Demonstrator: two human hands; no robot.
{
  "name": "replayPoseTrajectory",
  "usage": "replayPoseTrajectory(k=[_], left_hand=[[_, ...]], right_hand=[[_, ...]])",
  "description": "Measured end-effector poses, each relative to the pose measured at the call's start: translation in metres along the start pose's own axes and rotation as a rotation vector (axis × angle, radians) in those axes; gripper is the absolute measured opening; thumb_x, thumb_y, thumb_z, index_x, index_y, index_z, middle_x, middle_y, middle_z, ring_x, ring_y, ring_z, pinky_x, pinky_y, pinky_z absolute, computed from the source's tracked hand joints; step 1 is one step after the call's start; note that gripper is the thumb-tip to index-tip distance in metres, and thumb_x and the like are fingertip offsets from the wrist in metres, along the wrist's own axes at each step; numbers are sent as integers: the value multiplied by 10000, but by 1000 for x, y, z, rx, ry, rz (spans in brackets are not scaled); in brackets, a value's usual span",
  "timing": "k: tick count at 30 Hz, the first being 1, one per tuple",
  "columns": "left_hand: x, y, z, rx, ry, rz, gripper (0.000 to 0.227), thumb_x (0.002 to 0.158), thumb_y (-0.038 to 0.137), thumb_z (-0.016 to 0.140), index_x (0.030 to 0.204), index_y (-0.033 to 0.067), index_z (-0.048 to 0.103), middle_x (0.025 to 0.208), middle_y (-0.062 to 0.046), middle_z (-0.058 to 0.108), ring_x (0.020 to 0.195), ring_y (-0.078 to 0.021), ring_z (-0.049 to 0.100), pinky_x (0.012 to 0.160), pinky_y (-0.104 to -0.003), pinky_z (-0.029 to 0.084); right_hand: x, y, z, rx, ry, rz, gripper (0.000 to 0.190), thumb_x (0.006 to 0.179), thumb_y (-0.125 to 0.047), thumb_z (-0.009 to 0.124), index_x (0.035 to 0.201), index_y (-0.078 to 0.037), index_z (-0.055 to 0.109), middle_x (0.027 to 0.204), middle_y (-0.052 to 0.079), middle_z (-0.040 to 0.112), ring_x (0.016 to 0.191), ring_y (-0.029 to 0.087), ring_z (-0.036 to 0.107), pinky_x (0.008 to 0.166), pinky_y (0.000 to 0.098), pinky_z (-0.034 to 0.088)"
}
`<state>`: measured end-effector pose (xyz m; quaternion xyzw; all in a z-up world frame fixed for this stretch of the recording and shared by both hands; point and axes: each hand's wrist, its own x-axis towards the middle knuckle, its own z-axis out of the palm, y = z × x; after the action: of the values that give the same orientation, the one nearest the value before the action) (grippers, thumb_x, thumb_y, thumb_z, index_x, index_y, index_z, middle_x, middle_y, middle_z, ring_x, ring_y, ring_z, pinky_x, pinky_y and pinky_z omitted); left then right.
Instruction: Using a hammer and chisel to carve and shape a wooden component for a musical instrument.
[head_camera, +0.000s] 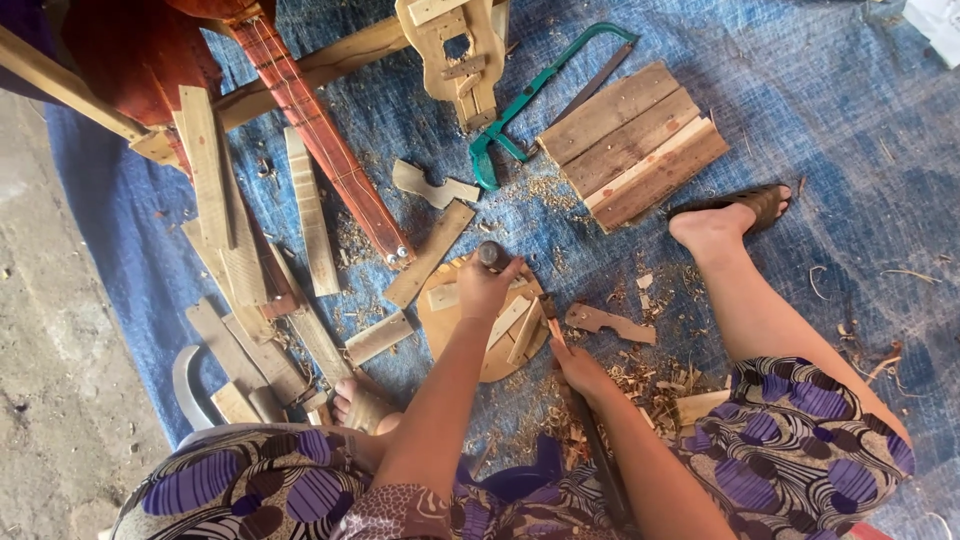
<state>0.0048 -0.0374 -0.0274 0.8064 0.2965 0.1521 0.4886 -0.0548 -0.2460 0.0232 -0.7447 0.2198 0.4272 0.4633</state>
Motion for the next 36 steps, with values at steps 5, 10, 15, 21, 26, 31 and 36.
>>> replayPoseTrajectory(k=[5, 10, 15, 21, 26, 31, 36], left_hand=[[-5, 3, 4, 110, 15, 62, 505, 629, 575, 889, 831, 171, 663, 790, -99, 741, 787, -349, 750, 701, -465, 605], [-4, -7, 10, 265, 49, 195, 587, 658, 666, 841, 915, 175, 647, 845, -116, 740, 752, -379, 751, 657, -484, 615], [1, -21, 28, 268, 55, 243, 604, 678, 670, 840, 903, 145, 643, 818, -135, 726, 722, -407, 742, 626, -518, 615], [-4, 1, 21, 276, 64, 331, 425, 747, 488, 851, 967, 176, 666, 742, -51, 710, 539, -261, 635, 507, -390, 519], [-6, -10, 30, 328, 13, 362, 521, 742, 518, 838, 1071, 164, 645, 818, -60, 713, 572, -271, 652, 512, -402, 512], [-12, 8, 16, 302, -119, 387, 408, 756, 392, 828, 1063, 191, 647, 842, -6, 699, 626, -229, 657, 579, -384, 527], [-3, -2, 28, 356, 0, 422, 546, 760, 518, 822, 1111, 145, 634, 865, -85, 722, 614, -303, 678, 504, -419, 517]], right_hand=[[-1, 2, 0, -8, -6, 8, 547, 1031, -484, 521, 879, 27, 640, 520, 65, 459, 367, 191, 501, 355, 332, 453], [-29, -31, -6, -152, -59, -19, 636, 1074, -500, 384, 1029, 77, 647, 729, 176, 628, 518, 224, 613, 534, 368, 542], [-84, -78, -25, 55, -18, -609, 518, 1131, -374, 307, 882, -18, 590, 474, 41, 435, 311, 193, 522, 415, 298, 484], [-235, -167, -30, 101, -176, -1192, 558, 1042, -547, 403, 793, -65, 534, 605, -4, 481, 482, 89, 415, 447, 224, 355], [-146, -140, -10, -28, -125, -879, 599, 977, -594, 401, 1135, -18, 452, 498, -44, 458, 352, 76, 340, 332, 257, 277], [-144, -116, -21, 121, -257, -563, 346, 1094, -257, 418, 885, -26, 567, 541, 17, 438, 368, 110, 340, 339, 292, 277], [-243, -167, -24, -172, -43, -1118, 683, 923, -184, 341, 1578, -9, 261, 546, -12, 493, 431, 71, 363, 357, 222, 332]])
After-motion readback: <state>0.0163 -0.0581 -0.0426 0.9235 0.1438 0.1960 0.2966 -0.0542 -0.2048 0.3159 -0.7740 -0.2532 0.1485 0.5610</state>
